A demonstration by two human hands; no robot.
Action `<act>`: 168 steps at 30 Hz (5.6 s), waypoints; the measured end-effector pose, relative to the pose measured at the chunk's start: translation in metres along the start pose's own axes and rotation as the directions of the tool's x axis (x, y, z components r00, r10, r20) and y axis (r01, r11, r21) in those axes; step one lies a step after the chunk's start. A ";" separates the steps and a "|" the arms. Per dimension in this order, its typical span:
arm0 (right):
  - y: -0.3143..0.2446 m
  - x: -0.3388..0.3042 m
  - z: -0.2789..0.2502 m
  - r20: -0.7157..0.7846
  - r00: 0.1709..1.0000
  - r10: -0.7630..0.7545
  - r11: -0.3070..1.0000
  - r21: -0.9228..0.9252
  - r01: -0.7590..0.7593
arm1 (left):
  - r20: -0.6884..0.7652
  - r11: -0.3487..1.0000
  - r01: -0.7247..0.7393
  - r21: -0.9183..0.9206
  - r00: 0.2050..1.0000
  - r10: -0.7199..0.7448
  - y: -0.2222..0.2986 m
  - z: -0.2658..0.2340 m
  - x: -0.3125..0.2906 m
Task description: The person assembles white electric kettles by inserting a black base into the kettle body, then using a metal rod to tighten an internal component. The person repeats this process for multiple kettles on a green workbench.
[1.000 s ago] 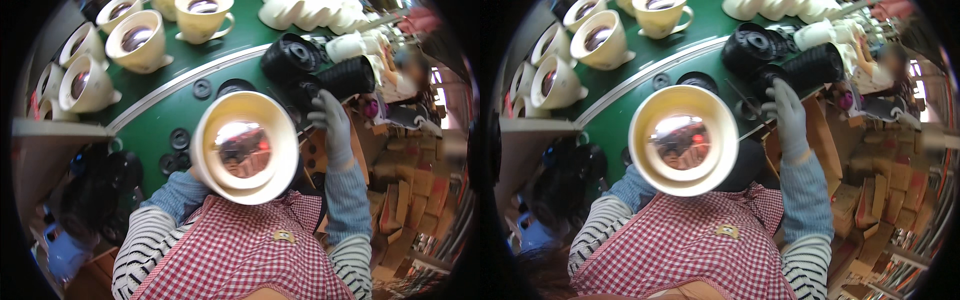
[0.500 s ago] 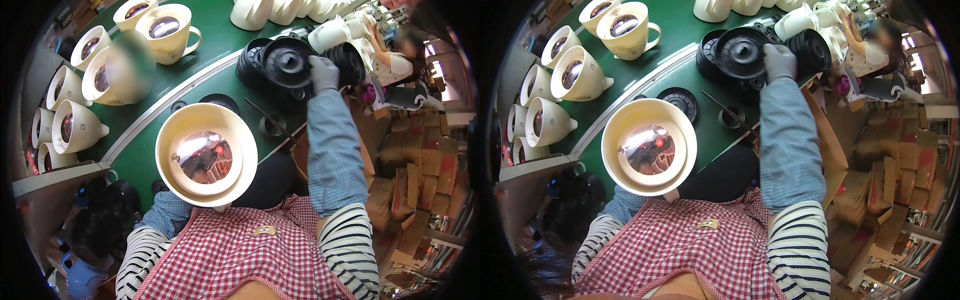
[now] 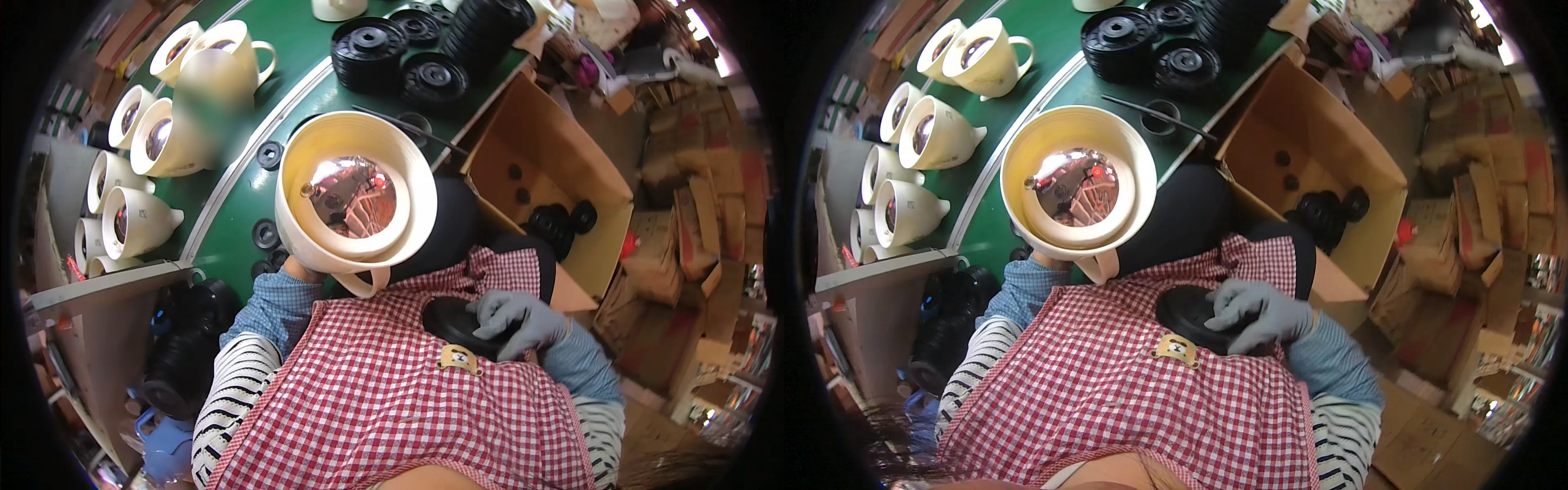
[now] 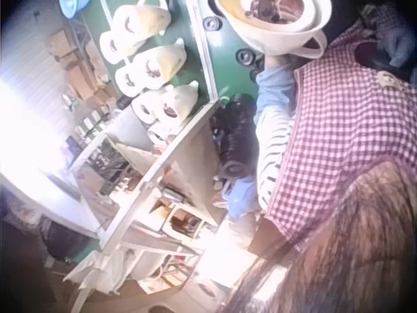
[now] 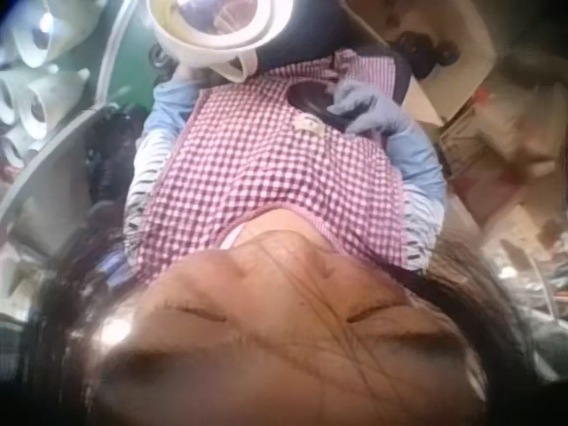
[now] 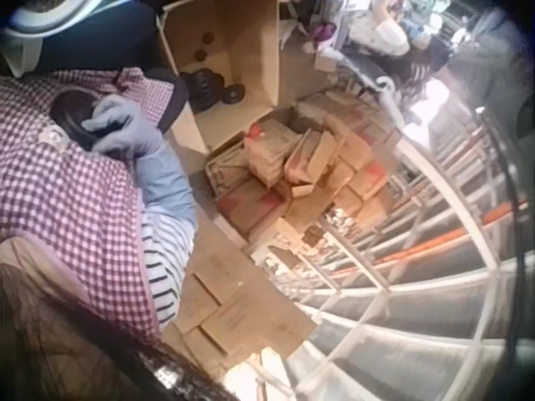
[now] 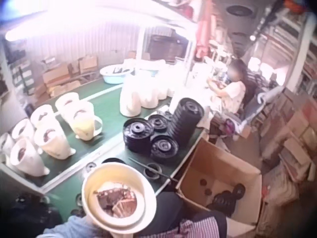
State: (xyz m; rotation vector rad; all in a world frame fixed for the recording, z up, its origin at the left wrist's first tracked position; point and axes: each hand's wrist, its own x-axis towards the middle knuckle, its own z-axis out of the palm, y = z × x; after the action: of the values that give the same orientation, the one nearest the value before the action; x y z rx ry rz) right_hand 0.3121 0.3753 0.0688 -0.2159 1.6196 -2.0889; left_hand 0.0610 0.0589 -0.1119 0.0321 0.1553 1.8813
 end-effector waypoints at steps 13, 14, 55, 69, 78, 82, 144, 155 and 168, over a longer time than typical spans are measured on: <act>0.009 -0.019 0.020 -0.054 0.998 0.045 0.978 -0.203 -0.055 | 0.043 0.993 0.087 0.082 0.995 -0.090 -0.020 0.024 0.028; 0.015 -0.032 0.012 -0.151 0.988 -0.033 0.984 -0.178 0.006 | 0.051 0.992 0.091 0.090 0.994 -0.096 -0.019 0.025 0.029; 0.004 -0.001 -0.011 -0.089 0.417 -0.904 0.205 -0.949 0.241 | 0.108 0.931 0.361 -0.059 0.929 -0.354 -0.065 0.096 0.084; 0.007 -0.010 -0.010 -0.040 0.418 -0.907 0.186 -0.931 0.314 | -0.066 0.938 0.346 -0.017 0.936 -0.347 -0.076 0.101 0.094; 0.007 -0.019 -0.010 0.025 0.463 -0.886 0.129 -0.946 0.298 | 0.030 0.935 0.327 0.135 0.942 -0.333 -0.071 0.094 0.105; 0.005 -0.025 -0.005 0.008 0.475 -0.880 0.124 -0.961 0.246 | 0.239 0.933 0.336 0.128 0.903 -0.358 -0.074 0.103 0.108; 0.022 -0.053 0.013 -0.433 0.608 -0.666 0.498 -0.864 -0.070 | 0.201 -0.319 -0.338 0.885 0.897 -0.394 -0.105 0.209 0.111; 0.005 -0.021 0.029 -0.490 0.780 -0.389 0.256 -0.871 -0.420 | 0.267 -0.663 -0.408 0.627 0.913 -0.309 -0.125 0.197 0.104; 0.013 -0.007 0.021 -0.469 0.789 -0.397 0.234 -0.883 -0.407 | 0.370 -0.586 -0.465 0.664 0.885 -0.282 -0.120 0.173 0.116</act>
State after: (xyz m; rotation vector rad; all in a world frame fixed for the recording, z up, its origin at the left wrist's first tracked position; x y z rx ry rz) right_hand 0.3300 0.3579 0.0634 0.1437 3.1997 -0.6717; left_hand 0.1553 0.2206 0.0386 2.0199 1.7675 0.9490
